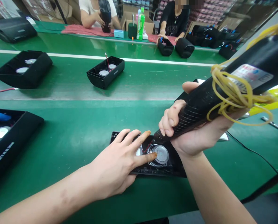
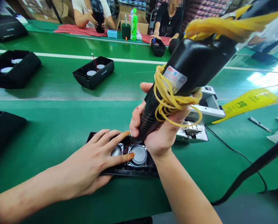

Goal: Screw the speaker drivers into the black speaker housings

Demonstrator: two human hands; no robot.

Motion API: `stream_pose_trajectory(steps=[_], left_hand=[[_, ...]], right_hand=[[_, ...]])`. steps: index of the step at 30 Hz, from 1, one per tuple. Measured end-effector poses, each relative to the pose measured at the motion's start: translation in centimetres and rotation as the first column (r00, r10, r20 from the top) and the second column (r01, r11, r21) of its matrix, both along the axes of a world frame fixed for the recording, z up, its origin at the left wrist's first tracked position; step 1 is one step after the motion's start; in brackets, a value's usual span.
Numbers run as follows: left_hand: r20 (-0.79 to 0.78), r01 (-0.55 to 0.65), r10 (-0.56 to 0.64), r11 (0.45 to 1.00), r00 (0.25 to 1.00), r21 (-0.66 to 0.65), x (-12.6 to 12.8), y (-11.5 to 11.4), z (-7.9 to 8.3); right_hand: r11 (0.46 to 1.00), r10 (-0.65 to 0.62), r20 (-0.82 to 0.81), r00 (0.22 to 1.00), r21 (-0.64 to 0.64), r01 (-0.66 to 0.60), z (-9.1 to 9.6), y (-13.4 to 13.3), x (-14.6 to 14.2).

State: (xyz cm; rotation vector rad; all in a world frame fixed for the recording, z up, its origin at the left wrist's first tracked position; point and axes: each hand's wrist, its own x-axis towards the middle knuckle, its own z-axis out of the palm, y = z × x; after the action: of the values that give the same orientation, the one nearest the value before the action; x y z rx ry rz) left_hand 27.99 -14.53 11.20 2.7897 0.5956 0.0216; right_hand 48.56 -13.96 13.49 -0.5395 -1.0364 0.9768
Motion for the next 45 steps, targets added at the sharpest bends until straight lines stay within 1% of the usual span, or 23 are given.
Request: stream_pose_trajectory(steps=[7,10,13,15,16,18,20,24,29,32,35,38,40,43,45], left_hand=[[-0.008,0.001,-0.001,1.0,1.0,-0.014,0.2,0.2,0.4],[-0.014,0.003,-0.004,1.0,1.0,-0.019,0.1,0.1,0.4],[-0.03,0.004,-0.005,1.0,1.0,-0.026,0.1,0.1,0.4],[-0.034,-0.001,0.001,1.0,0.999,-0.028,0.2,0.1,0.5],[-0.032,-0.003,0.002,1.0,0.999,-0.029,0.2,0.0,0.6],[-0.023,-0.002,0.001,1.0,1.0,-0.028,0.2,0.0,0.7],[-0.011,-0.003,0.002,1.0,1.0,-0.02,0.2,0.0,0.8],[-0.011,0.008,-0.008,1.0,1.0,-0.011,0.2,0.2,1.0],[-0.007,0.013,-0.013,1.0,1.0,-0.014,0.1,0.2,0.9],[-0.015,0.014,-0.015,1.0,1.0,-0.022,0.1,0.1,1.0],[-0.02,0.009,-0.009,1.0,1.0,-0.018,0.1,0.0,1.3],[-0.014,0.012,-0.012,0.999,1.0,0.033,0.0,-0.2,1.7],[-0.011,0.022,-0.021,0.997,1.0,0.073,0.0,-0.3,1.8],[-0.005,0.022,-0.022,0.993,1.0,0.115,0.2,-0.1,1.4],[0.007,0.021,-0.022,0.992,1.0,0.122,0.2,0.1,0.8]], right_hand=[[1.0,0.026,-0.005,1.0,0.0,-0.026,-0.1,0.2,0.1],[1.0,-0.001,0.014,1.0,-0.007,0.001,-0.3,0.3,0.1],[0.999,-0.024,0.07,0.997,0.038,0.021,-0.6,0.2,0.3],[0.997,0.004,0.114,0.993,0.07,-0.012,-0.7,0.0,0.4],[0.997,0.032,0.129,0.991,0.063,-0.041,-0.7,-0.2,0.5],[0.996,0.082,0.119,0.99,0.014,-0.084,-0.6,-0.6,0.5],[0.995,0.099,0.097,0.99,-0.014,-0.098,-0.5,-0.9,0.5],[0.986,0.151,0.133,0.98,0.047,-0.158,-0.6,-0.9,0.1],[0.993,0.119,0.072,0.99,0.006,-0.12,-1.1,-0.9,-0.3],[0.985,0.17,0.07,0.983,0.028,-0.172,-1.2,-0.9,-0.4],[0.979,0.204,0.071,0.976,-0.022,-0.203,-1.0,-1.0,-0.4],[0.969,0.238,0.049,0.97,-0.08,-0.234,-0.7,-1.3,-0.5],[0.971,0.223,0.038,0.974,-0.09,-0.219,-0.9,-1.4,-0.6],[0.971,0.197,0.019,0.98,-0.139,-0.192,-1.7,-1.4,-0.6],[0.961,0.222,0.012,0.975,-0.174,-0.216,-2.0,-1.3,-0.6]])
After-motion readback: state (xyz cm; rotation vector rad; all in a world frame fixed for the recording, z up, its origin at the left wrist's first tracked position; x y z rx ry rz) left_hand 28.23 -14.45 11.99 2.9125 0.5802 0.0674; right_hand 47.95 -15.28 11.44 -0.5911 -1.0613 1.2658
